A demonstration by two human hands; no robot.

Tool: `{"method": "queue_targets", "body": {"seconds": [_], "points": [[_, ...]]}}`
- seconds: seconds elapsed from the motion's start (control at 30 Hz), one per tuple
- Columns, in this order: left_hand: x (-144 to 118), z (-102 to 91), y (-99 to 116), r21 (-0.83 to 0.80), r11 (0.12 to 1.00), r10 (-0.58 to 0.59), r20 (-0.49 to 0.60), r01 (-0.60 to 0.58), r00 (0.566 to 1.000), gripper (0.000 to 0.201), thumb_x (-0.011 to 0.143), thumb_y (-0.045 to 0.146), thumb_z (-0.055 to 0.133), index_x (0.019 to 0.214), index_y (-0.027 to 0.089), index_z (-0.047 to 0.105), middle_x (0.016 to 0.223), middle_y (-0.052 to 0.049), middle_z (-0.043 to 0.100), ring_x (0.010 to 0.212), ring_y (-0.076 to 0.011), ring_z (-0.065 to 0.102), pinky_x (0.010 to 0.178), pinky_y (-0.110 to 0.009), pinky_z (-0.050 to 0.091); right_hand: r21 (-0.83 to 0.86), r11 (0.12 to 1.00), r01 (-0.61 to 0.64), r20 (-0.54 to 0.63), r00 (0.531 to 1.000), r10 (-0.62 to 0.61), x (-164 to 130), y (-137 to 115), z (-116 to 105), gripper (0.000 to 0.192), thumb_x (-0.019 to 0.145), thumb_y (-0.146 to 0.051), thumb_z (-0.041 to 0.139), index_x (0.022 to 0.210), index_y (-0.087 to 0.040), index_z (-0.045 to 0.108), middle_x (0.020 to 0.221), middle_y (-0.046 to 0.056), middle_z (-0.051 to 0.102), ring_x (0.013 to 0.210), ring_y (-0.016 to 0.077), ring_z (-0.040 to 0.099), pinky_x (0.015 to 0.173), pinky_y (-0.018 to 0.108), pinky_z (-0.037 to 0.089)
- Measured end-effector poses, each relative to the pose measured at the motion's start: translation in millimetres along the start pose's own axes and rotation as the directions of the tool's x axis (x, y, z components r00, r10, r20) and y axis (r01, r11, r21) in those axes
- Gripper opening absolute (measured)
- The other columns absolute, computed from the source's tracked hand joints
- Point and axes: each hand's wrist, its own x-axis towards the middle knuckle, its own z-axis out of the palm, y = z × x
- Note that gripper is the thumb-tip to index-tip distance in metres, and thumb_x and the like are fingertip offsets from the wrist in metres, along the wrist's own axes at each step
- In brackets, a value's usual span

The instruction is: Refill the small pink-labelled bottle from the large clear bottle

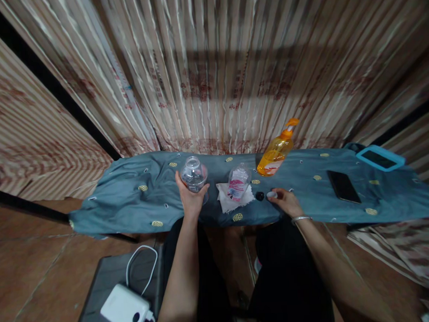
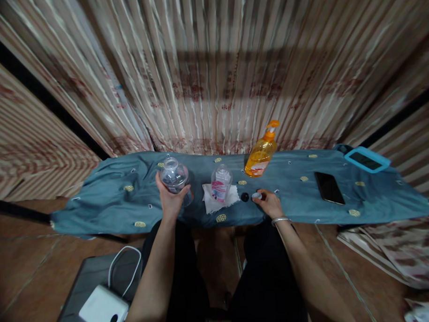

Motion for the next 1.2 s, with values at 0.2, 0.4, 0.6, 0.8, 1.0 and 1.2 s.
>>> {"method": "queue_targets", "body": {"seconds": [0.2, 0.4, 0.6, 0.8, 1.0, 1.2], "points": [[-3, 3.2, -4, -0.018, 0.999, -0.051, 0.03, 0.052, 0.998, 0.115, 0.056, 0.019, 0.091, 0.154, 0.019, 0.03, 0.157, -0.02, 0.049, 0.147, -0.0333, 0.051, 0.126, -0.046, 0.038, -0.034, 0.98, -0.197, 0.138, 0.97, 0.2, 1, 17, 9, 0.029, 0.101, -0.037, 0.069, 0.122, -0.018, 0.068, 0.122, 0.008, 0.071, 0.104, 0.0221, 0.071, 0.091, 0.044, 0.061], [-5, 1.5, -1, 0.027, 0.994, -0.104, 0.011, 0.103, 0.995, 0.099, 0.061, 0.019, 0.088, 0.147, 0.021, 0.04, 0.143, -0.016, 0.061, 0.132, -0.0313, 0.062, 0.117, -0.047, 0.047, 0.038, 0.965, -0.258, 0.071, 0.964, 0.255, -12, 9, 0, 0.033, 0.1, -0.035, 0.07, 0.128, -0.019, 0.067, 0.135, 0.01, 0.066, 0.121, 0.0271, 0.066, 0.104, 0.052, 0.055], [-5, 2.3, 3, 0.011, 0.996, -0.086, 0.001, 0.086, 0.996, 0.091, 0.059, 0.019, 0.087, 0.14, 0.018, 0.046, 0.126, -0.012, 0.069, 0.117, -0.0291, 0.069, 0.11, -0.045, 0.052, 0.291, 0.939, -0.181, -0.002, 0.982, 0.19, -53, -29, -16, 0.042, 0.098, -0.036, 0.072, 0.135, -0.019, 0.063, 0.137, 0.011, 0.066, 0.125, 0.0294, 0.064, 0.112, 0.058, 0.048], [-7, -2.1, 8, -0.049, 0.998, -0.03, 0.009, 0.031, 0.999, 0.086, 0.055, 0.024, 0.09, 0.133, 0.02, 0.054, 0.122, -0.008, 0.07, 0.115, -0.027, 0.069, 0.108, -0.043, 0.053, 0.635, 0.762, -0.131, 0.156, 0.987, 0.04, -95, -91, 6, 0.052, 0.092, -0.046, 0.079, 0.135, -0.021, 0.066, 0.135, 0.011, 0.07, 0.123, 0.0293, 0.067, 0.114, 0.059, 0.045], [-21, -14.7, 39, -0.182, 0.983, 0.019, 0.138, 0.007, 0.99, 0.083, 0.051, 0.035, 0.094, 0.124, 0.018, 0.059, 0.122, -0.009, 0.072, 0.113, -0.028, 0.07, 0.105, -0.043, 0.054, 0.879, 0.384, -0.283, 0.303, 0.953, 0.007, -106, -125, 36, 0.051, 0.091, -0.042, 0.08, 0.135, -0.02, 0.066, 0.136, 0.011, 0.071, 0.13, 0.0303, 0.065, 0.118, 0.06, 0.043], [-48, -15.5, 79, -0.393, 0.906, 0.032, 0.432, 0.156, 0.901, 0.076, 0.051, 0.035, 0.096, 0.114, 0.017, 0.06, 0.115, -0.01, 0.074, 0.109, -0.0284, 0.072, 0.103, -0.043, 0.056, 0.898, -0.08, -0.434, 0.437, 0.899, 0.036, -115, -140, 44, 0.06, 0.082, -0.065, 0.081, 0.129, -0.03, 0.072, 0.134, 0.006, 0.075, 0.127, 0.0274, 0.068, 0.118, 0.055, 0.044]]}}
